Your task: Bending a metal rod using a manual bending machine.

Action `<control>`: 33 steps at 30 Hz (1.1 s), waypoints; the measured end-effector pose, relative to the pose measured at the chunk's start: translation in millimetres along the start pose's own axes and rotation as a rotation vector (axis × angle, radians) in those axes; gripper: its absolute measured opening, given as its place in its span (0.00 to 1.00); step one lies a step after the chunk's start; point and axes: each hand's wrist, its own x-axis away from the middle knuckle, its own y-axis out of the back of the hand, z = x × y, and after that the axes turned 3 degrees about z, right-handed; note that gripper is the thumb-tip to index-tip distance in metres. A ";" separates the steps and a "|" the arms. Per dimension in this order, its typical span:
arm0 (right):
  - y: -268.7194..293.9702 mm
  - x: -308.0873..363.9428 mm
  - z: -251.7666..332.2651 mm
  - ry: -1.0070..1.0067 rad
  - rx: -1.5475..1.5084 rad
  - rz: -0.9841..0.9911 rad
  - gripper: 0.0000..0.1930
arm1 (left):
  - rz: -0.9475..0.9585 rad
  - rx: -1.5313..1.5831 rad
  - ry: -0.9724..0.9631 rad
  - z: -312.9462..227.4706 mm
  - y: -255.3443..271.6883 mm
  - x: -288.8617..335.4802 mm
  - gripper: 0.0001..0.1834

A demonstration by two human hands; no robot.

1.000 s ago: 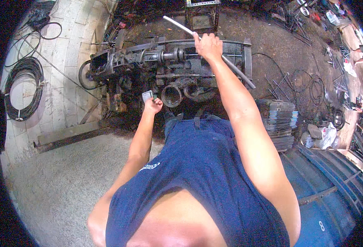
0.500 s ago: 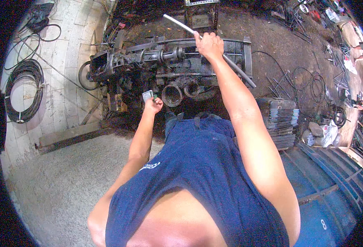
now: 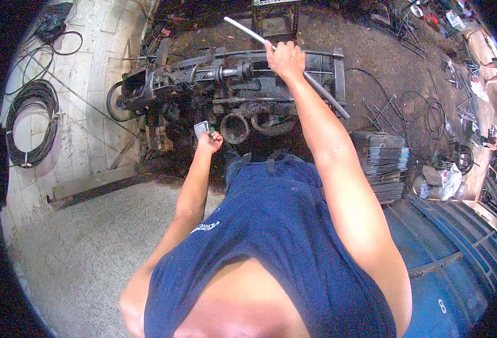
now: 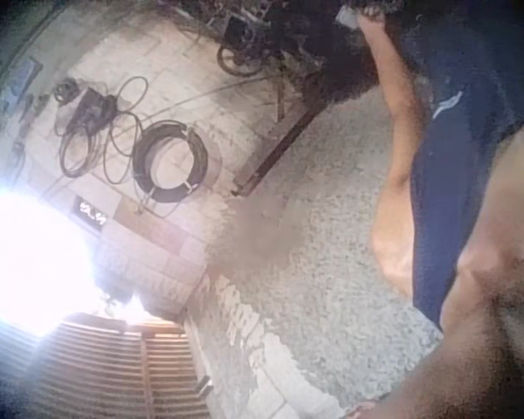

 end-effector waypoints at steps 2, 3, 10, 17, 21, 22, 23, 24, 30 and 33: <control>-1.1 0.2 0.5 0.004 0.003 0.002 0.35 | 0.012 0.006 0.010 -0.3 -2.0 1.2 0.16; -0.5 0.6 2.2 0.013 0.004 0.007 0.35 | 0.026 0.014 0.025 -1.3 -1.2 1.9 0.16; 4.3 2.4 -4.5 -0.014 -0.008 0.004 0.35 | -0.014 0.029 0.042 -3.1 -1.9 5.0 0.19; 3.2 1.1 -2.5 0.014 0.023 0.003 0.35 | 0.010 0.034 0.045 -3.9 -0.5 2.0 0.20; 5.3 1.4 -6.2 -0.005 0.018 0.010 0.35 | -0.004 0.033 0.055 -3.9 1.5 -0.5 0.21; 4.4 1.5 -5.7 -0.006 0.018 0.010 0.35 | -0.003 0.031 0.056 -3.8 0.8 -0.3 0.21; 2.9 1.8 -4.3 -0.010 0.013 0.013 0.35 | -0.003 0.031 0.056 -3.1 0.3 -0.1 0.21; 2.0 1.5 -2.5 -0.014 0.007 0.015 0.35 | -0.004 0.028 0.056 -2.8 -0.2 0.2 0.21; 6.9 1.4 -6.1 0.000 0.019 0.029 0.35 | -0.017 0.031 0.064 -1.4 -2.4 0.9 0.22; 2.4 2.3 -8.5 -0.001 -0.001 0.006 0.35 | -0.009 0.024 0.044 -1.2 -0.3 -2.0 0.21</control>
